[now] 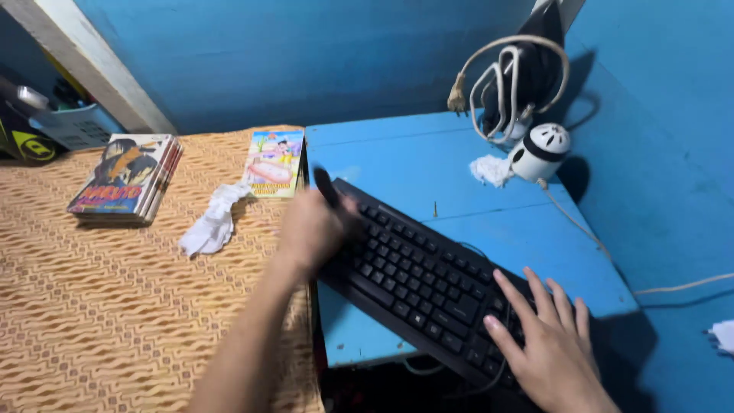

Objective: Cleaning a computer keyboard with a brush.

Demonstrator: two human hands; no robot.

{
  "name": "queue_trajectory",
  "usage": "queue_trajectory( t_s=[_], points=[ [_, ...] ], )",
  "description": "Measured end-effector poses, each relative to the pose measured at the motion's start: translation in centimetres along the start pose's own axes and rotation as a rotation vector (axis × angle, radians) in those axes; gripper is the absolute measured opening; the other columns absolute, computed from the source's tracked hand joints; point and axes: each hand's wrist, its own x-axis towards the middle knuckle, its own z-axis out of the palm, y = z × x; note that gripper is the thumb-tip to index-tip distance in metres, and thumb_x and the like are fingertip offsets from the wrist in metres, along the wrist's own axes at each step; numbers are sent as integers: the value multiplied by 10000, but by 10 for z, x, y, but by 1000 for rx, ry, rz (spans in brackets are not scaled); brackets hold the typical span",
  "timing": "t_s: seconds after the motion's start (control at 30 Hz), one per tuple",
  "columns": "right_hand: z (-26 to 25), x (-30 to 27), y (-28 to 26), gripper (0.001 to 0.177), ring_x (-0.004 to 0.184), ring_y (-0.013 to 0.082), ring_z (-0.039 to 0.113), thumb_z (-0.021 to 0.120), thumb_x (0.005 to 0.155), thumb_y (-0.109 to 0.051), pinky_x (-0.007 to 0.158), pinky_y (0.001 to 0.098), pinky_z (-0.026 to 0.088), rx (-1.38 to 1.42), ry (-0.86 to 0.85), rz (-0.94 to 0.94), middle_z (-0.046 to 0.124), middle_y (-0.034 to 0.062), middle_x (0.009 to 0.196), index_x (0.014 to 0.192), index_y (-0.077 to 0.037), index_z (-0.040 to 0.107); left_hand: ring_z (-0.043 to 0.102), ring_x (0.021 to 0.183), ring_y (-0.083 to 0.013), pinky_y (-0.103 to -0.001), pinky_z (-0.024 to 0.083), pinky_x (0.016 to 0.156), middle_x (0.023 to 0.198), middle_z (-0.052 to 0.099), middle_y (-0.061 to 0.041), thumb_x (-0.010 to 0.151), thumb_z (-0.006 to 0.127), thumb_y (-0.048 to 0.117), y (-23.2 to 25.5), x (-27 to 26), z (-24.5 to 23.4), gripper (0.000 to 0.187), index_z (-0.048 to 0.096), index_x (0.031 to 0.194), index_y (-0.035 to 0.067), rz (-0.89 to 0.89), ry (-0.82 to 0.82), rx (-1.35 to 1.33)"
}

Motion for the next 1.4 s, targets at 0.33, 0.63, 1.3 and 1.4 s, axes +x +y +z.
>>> queue_trajectory(
  t_s=[0.33,0.63,1.3,1.4],
  points=[
    [9,3,-2,748,1495,394,195,461,890,-589,1122,621,60,-25,25,-49,268,155,1634,1598,-391,322,686,705,-368,-464,551,632,777,707,-168,914,727,348,10,7,9,293,721,791,82,449,148,34],
    [82,19,45,765,1446,393,359,524,804,-659,1165,701,156,-162,248,-41,389,137,1579,1534,-478,388,669,762,-341,-447,535,637,854,618,-122,971,657,308,5,-14,51,267,639,865,63,626,51,73],
    [79,21,52,762,1467,361,341,498,839,-702,1165,699,145,-339,140,18,383,126,1596,1554,-468,373,679,766,-348,-459,543,648,862,640,-136,983,646,335,5,-10,47,291,658,875,65,604,-44,56],
    [81,22,53,785,1453,380,338,476,841,-688,1151,704,161,-255,203,-40,381,167,1587,1571,-419,374,706,847,-375,-482,567,718,901,707,-143,854,704,352,14,3,20,288,701,915,71,498,-235,121]
  ],
)
